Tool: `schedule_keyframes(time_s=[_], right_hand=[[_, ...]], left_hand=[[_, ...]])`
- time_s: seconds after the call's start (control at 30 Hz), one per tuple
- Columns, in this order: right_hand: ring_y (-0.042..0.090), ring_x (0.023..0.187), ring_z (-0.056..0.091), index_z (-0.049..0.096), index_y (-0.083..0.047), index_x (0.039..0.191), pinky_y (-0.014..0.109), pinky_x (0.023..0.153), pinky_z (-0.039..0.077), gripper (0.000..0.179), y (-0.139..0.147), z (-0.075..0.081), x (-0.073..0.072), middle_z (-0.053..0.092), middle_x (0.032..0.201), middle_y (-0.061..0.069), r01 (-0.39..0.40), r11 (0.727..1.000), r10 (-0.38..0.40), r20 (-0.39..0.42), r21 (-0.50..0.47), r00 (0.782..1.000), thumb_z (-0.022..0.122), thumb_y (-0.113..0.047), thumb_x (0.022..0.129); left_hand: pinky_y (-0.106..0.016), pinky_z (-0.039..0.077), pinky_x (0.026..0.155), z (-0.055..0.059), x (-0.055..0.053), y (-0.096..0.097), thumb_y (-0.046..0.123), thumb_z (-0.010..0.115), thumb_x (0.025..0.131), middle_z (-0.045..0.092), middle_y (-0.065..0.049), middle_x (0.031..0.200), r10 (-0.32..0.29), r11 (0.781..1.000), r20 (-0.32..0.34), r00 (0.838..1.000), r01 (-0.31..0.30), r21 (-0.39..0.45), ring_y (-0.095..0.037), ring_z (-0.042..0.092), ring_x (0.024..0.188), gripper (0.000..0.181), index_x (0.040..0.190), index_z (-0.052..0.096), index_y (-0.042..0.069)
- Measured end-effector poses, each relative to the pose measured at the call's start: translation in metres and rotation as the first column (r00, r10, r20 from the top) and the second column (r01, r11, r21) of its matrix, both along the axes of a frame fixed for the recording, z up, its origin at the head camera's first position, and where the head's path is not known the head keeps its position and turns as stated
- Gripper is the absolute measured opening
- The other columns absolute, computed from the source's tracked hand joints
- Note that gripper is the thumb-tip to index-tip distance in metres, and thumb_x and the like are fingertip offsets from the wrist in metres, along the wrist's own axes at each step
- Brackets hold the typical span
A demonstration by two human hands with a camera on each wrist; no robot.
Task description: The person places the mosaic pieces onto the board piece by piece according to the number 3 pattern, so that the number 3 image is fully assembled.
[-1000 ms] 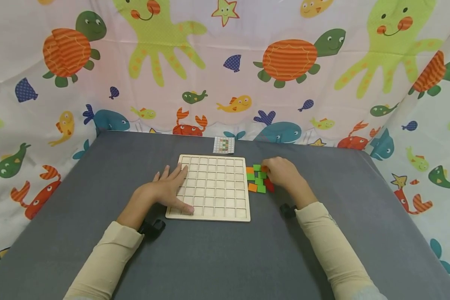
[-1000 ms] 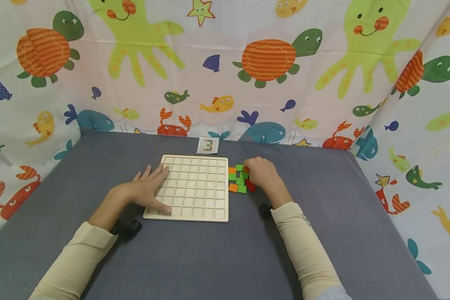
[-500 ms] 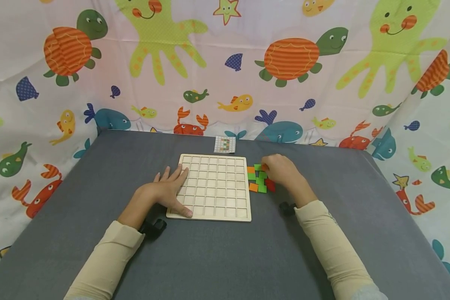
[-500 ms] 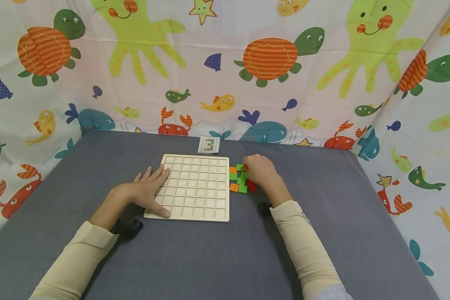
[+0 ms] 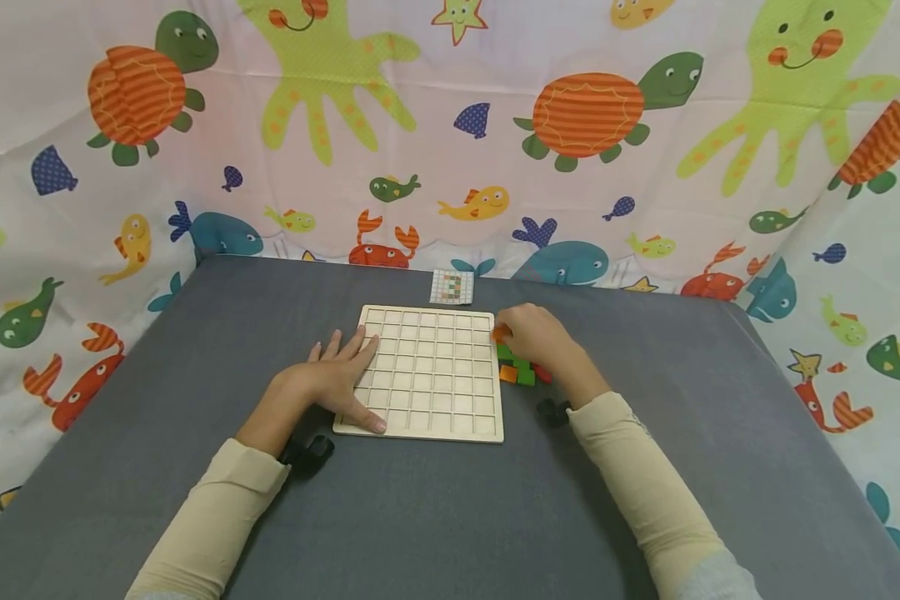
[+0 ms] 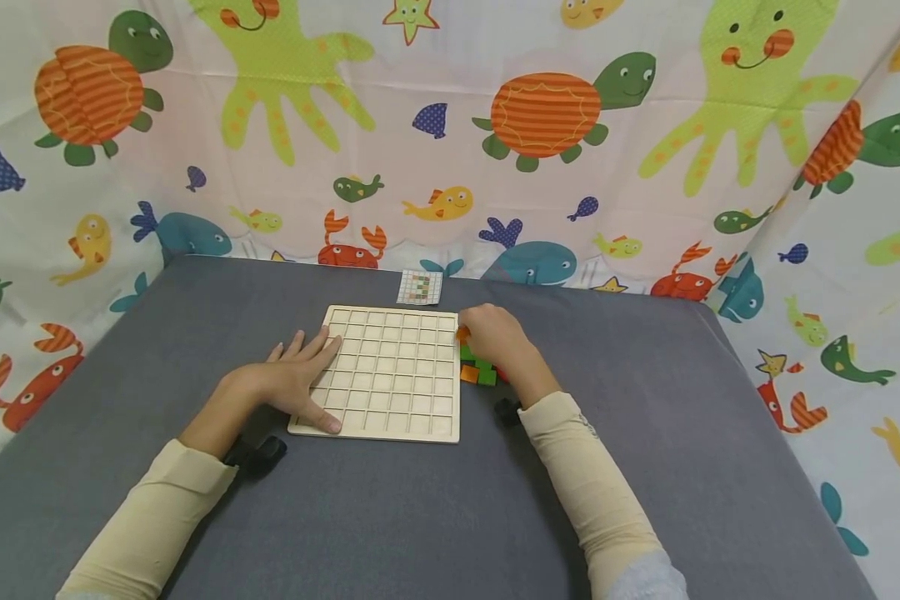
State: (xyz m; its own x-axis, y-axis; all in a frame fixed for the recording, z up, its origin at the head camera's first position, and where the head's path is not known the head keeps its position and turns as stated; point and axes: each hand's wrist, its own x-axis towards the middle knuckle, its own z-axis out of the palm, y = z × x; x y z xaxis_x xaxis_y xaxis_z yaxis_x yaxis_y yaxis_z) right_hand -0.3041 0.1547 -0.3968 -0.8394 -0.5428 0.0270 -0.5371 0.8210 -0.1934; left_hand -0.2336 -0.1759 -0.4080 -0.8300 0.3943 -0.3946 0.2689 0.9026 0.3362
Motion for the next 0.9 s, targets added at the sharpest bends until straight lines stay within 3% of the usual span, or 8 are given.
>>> schedule_keyframes(time_s=[0.27,0.53,0.9], right_hand=[[0.025,0.088,0.066,0.074,-0.003,0.108,0.04,0.081,0.055,0.015,-0.023,-0.001,0.001,0.072,0.098,0.009,-0.043,0.999,0.043,0.039,0.012,0.998,0.072,-0.005,0.093],[0.022,0.085,0.065,0.075,-0.007,0.103,0.037,0.077,0.053,0.011,-0.037,-0.001,-0.004,0.072,0.095,0.006,-0.07,0.997,0.069,0.025,0.031,0.997,0.074,-0.008,0.092],[0.023,0.088,0.067,0.075,-0.007,0.109,0.036,0.078,0.054,0.016,-0.055,-0.001,-0.005,0.072,0.101,0.007,-0.106,0.994,0.106,0.04,0.01,0.994,0.072,-0.006,0.094]], left_hand=[[-0.066,-0.008,0.112,-0.002,0.004,0.001,0.081,0.078,0.058,-0.015,-0.014,0.166,0.003,1.0,0.013,1.0,-0.002,-0.011,-0.045,-0.017,0.147,0.148,0.162,0.0,0.011],[-0.068,-0.006,0.112,0.003,0.005,0.003,0.076,0.08,0.062,-0.013,-0.016,0.166,0.009,1.0,-0.005,1.0,-0.009,-0.006,-0.048,-0.015,0.147,0.143,0.162,0.001,0.009],[-0.067,-0.007,0.112,0.004,0.004,0.001,0.076,0.081,0.061,-0.013,-0.016,0.166,0.003,1.0,0.0,1.0,-0.003,-0.008,-0.047,-0.016,0.147,0.145,0.162,0.001,0.009]])
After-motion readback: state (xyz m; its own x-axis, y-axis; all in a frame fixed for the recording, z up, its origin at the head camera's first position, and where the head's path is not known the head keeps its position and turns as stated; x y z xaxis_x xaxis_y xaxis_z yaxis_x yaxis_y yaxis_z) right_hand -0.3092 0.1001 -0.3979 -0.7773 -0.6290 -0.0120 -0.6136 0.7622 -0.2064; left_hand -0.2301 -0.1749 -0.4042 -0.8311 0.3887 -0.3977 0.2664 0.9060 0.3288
